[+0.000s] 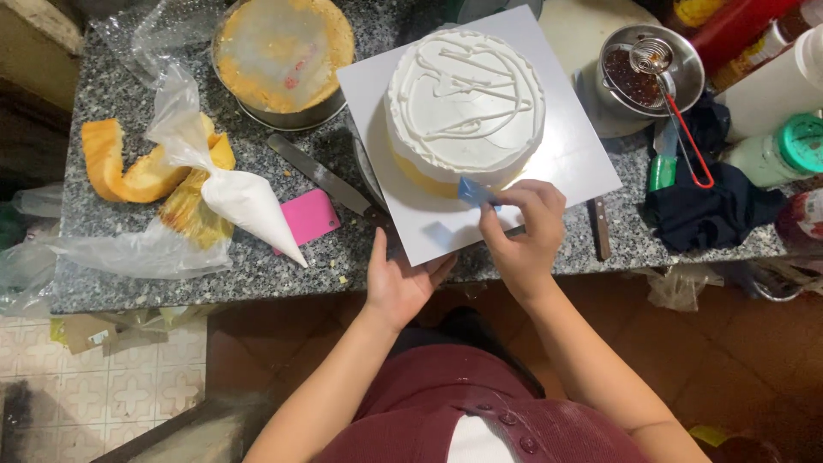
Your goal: Applying icing from a piping bag and smoothing the sides with a scraper.
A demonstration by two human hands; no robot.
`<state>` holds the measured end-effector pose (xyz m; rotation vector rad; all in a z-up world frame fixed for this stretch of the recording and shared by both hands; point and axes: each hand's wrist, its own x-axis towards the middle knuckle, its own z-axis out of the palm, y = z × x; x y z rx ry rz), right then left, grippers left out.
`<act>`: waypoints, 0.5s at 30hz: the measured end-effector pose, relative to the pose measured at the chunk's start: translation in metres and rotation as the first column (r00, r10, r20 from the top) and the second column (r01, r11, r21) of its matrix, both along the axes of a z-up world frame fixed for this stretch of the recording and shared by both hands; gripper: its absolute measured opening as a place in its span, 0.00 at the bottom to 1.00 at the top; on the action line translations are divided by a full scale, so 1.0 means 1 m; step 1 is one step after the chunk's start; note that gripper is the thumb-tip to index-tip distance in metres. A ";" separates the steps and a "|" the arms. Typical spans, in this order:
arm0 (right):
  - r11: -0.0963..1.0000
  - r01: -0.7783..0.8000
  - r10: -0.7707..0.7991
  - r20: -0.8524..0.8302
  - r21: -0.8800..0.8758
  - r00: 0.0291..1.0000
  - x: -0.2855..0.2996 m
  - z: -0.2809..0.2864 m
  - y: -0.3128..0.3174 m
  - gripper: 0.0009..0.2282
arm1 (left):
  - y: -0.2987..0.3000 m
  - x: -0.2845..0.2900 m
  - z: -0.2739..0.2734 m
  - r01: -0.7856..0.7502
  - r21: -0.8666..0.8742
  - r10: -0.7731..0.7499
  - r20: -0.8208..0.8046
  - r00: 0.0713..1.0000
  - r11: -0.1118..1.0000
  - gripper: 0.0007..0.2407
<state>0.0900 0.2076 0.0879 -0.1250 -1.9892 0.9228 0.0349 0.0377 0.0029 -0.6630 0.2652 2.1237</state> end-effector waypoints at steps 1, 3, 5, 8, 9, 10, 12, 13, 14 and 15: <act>1.000 0.003 -0.003 0.001 0.001 1.000 -0.001 -0.001 0.000 0.04 | 0.001 0.002 -0.003 0.003 0.001 -0.003 0.001 1.000 1.000 0.30; 0.999 0.016 -0.016 -0.008 -0.031 1.000 -0.004 -0.002 -0.001 0.05 | 0.000 0.004 -0.010 0.056 -0.025 -0.057 -0.054 0.997 0.998 0.31; 0.997 0.012 -0.009 0.030 -0.081 1.000 -0.005 0.002 -0.008 0.05 | 0.003 0.007 -0.006 0.043 -0.015 -0.043 -0.045 0.998 0.999 0.31; 0.990 0.013 -0.001 0.086 -0.139 0.996 -0.007 0.007 -0.016 0.06 | 0.005 0.010 -0.004 0.029 -0.011 -0.030 -0.049 0.998 1.000 0.32; 0.989 0.017 -0.002 0.104 -0.148 0.995 -0.007 0.009 -0.019 0.06 | 0.004 0.011 -0.004 0.029 -0.018 -0.030 -0.061 0.998 0.999 0.32; 0.989 0.018 -0.002 0.104 -0.148 0.995 -0.007 0.009 -0.018 0.06 | 0.004 0.011 -0.002 0.029 -0.018 -0.030 -0.061 0.998 0.999 0.32; 0.985 0.043 -0.019 0.137 -0.169 0.990 -0.008 0.009 -0.017 0.06 | 0.003 0.012 0.001 0.037 -0.002 -0.037 -0.093 0.995 0.999 0.32; 0.985 0.043 -0.020 0.138 -0.168 0.990 -0.008 0.005 -0.014 0.06 | 0.003 0.012 -0.003 0.037 -0.001 -0.037 -0.093 0.995 0.999 0.32; 0.987 0.066 -0.045 0.146 -0.148 0.988 -0.007 0.001 -0.009 0.06 | 0.003 0.011 -0.007 0.036 0.005 -0.035 -0.100 0.994 0.999 0.32; 0.988 0.090 -0.070 0.154 -0.128 0.986 -0.007 -0.004 -0.005 0.07 | 0.004 0.011 -0.011 0.035 0.011 -0.034 -0.106 0.994 0.999 0.33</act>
